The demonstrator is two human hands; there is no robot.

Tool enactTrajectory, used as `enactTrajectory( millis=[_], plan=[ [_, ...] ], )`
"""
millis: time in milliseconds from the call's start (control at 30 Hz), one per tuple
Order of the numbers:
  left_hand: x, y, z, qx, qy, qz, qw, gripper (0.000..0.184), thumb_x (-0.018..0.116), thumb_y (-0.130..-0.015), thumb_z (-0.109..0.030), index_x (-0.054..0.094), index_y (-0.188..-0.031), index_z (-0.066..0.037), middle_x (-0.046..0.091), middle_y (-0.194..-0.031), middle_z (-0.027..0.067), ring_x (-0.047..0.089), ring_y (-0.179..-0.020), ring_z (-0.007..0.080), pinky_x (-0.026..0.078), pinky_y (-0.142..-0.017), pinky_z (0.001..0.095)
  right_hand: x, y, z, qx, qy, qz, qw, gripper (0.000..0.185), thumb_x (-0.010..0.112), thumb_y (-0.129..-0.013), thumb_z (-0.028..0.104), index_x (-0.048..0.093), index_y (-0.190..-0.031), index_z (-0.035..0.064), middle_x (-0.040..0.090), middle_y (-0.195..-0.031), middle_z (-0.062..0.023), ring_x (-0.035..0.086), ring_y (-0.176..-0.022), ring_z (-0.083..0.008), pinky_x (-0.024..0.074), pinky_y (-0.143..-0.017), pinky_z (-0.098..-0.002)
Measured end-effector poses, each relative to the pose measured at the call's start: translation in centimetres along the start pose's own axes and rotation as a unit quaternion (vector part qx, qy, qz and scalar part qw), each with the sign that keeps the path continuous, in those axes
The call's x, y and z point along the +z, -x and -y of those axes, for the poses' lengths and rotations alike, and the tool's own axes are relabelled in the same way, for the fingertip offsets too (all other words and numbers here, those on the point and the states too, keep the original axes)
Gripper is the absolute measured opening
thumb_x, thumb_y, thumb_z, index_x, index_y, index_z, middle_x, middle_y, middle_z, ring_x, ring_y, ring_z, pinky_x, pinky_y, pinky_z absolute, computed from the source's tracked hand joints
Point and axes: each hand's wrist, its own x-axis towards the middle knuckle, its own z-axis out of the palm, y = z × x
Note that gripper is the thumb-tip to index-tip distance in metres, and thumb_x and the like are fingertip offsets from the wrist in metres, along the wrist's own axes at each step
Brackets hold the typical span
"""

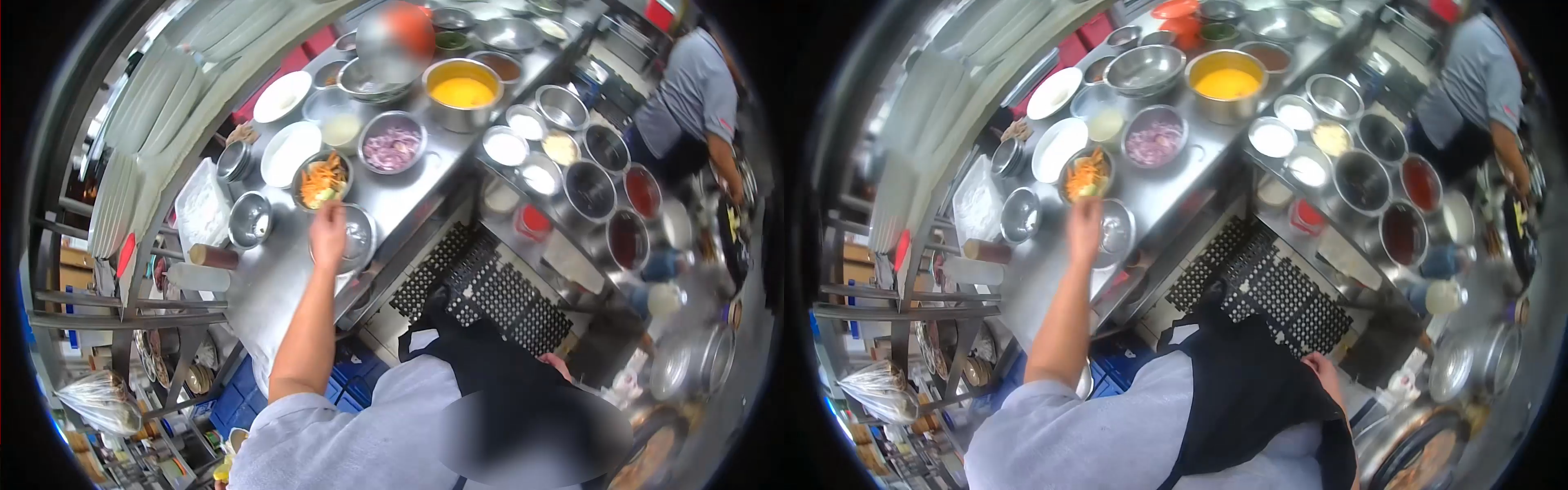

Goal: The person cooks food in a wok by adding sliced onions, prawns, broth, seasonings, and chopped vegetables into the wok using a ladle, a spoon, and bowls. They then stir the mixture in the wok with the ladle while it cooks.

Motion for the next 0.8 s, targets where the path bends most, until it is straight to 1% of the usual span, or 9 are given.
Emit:
enactTrajectory(
  millis=[67, 133, 200, 300, 400, 500, 600, 733, 800],
  plan=[
    [-3.7, -5.4, 8.8, -0.07, 0.001, -0.036, 0.997, 0.026, 0.059, -0.099, -0.027, 0.065, -0.108, -0.003, 0.07, -0.098, 0.0187, 0.068, -0.074, 0.0306, 0.053, -0.07, 0.0403, 1.1, -5.2, 3.8, -0.02, 0.012, 0.035, 0.999, 0.014, 0.063, -0.097, 0.016, 0.068, -0.098, 0.0028, 0.06, -0.073, -0.0005, 0.056, -0.072, -0.0079, 0.046, -0.067, -0.0263],
    [-6.9, -8.7, 11.4, -0.299, 0.092, 0.011, 0.95, 0.031, 0.059, -0.099, -0.027, 0.063, -0.117, -0.002, 0.07, -0.106, 0.0136, 0.067, -0.07, 0.0216, 0.053, -0.061, 0.033, 3.3, -10.7, 9.7, -0.053, 0.033, 0.092, 0.994, 0.015, 0.063, -0.098, 0.016, 0.069, -0.098, 0.0028, 0.06, -0.073, -0.0006, 0.055, -0.071, -0.0078, 0.0455, -0.067, -0.026],
    [-7.7, -10.3, 15.1, -0.348, 0.149, 0.061, 0.923, 0.036, 0.06, -0.099, -0.027, 0.057, -0.124, -0.002, 0.069, -0.105, 0.0098, 0.068, -0.071, 0.0164, 0.053, -0.058, 0.0273, 6.3, -15.3, 17.8, -0.17, 0.055, 0.169, 0.969, 0.015, 0.061, -0.099, 0.016, 0.066, -0.099, 0.0026, 0.058, -0.069, 0.0, 0.053, -0.063, -0.0085, 0.0441, -0.06, -0.0263],
    [-6.9, -11.4, 15.1, -0.411, 0.258, 0.14, 0.863, 0.036, 0.063, -0.097, -0.026, 0.056, -0.122, -0.001, 0.069, -0.101, 0.0101, 0.07, -0.072, 0.0174, 0.054, -0.057, 0.0269, 11.4, -20.8, 28.7, -0.112, 0.067, 0.307, 0.943, 0.017, 0.058, -0.102, 0.019, 0.062, -0.098, 0.003, 0.056, -0.063, -0.0018, 0.051, -0.052, -0.0118, 0.0433, -0.051, -0.028],
    [-5.8, -12.4, 15.8, -0.391, 0.311, 0.194, 0.844, 0.036, 0.065, -0.095, -0.022, 0.056, -0.122, 0.001, 0.068, -0.097, 0.012, 0.07, -0.071, 0.0171, 0.056, -0.058, 0.0268, 17.2, -25.5, 34.7, -0.143, 0.102, 0.355, 0.918, 0.022, 0.052, -0.104, 0.021, 0.06, -0.097, 0.0021, 0.062, -0.065, -0.0062, 0.06, -0.054, -0.0144, 0.0479, -0.051, -0.0298],
    [-5.0, -13.0, 16.7, -0.356, 0.295, 0.198, 0.864, 0.034, 0.066, -0.091, -0.014, 0.057, -0.119, 0.003, 0.067, -0.093, 0.013, 0.069, -0.068, 0.0169, 0.056, -0.055, 0.027, 22.5, -27.0, 38.5, -0.066, 0.114, 0.375, 0.917, 0.023, 0.049, -0.105, 0.021, 0.059, -0.099, 0.0015, 0.067, -0.07, -0.009, 0.066, -0.059, -0.0163, 0.0523, -0.053, -0.0308],
    [-5.7, -13.3, 15.4, -0.322, 0.24, 0.156, 0.902, 0.032, 0.064, -0.088, -0.009, 0.058, -0.115, 0.005, 0.066, -0.091, 0.0128, 0.067, -0.065, 0.0169, 0.055, -0.05, 0.0266, 25.9, -26.8, 38.0, -0.03, 0.061, 0.425, 0.903, 0.024, 0.05, -0.106, 0.024, 0.057, -0.114, 0.0031, 0.071, -0.082, -0.0097, 0.069, -0.068, -0.0183, 0.0554, -0.057, -0.0318],
    [-8.1, -13.8, 14.9, -0.28, 0.204, 0.125, 0.93, 0.034, 0.063, -0.086, -0.008, 0.06, -0.116, 0.006, 0.068, -0.091, 0.0136, 0.067, -0.065, 0.0173, 0.054, -0.048, 0.0264, 23.5, -27.6, 36.2, -0.037, 0.053, 0.445, 0.893, 0.03, 0.053, -0.105, 0.024, 0.055, -0.13, 0.0063, 0.072, -0.099, -0.0124, 0.07, -0.083, -0.0179, 0.0568, -0.065, -0.0318],
    [-9.9, -14.3, 12.9, -0.27, 0.178, 0.117, 0.939, 0.036, 0.064, -0.086, -0.012, 0.061, -0.118, 0.005, 0.07, -0.09, 0.0121, 0.066, -0.065, 0.0154, 0.053, -0.048, 0.0263, 19.8, -29.1, 33.5, -0.006, 0.01, 0.372, 0.928, 0.032, 0.054, -0.104, 0.022, 0.054, -0.133, 0.0078, 0.072, -0.101, -0.012, 0.07, -0.086, -0.018, 0.0575, -0.068, -0.0326]
  ],
)
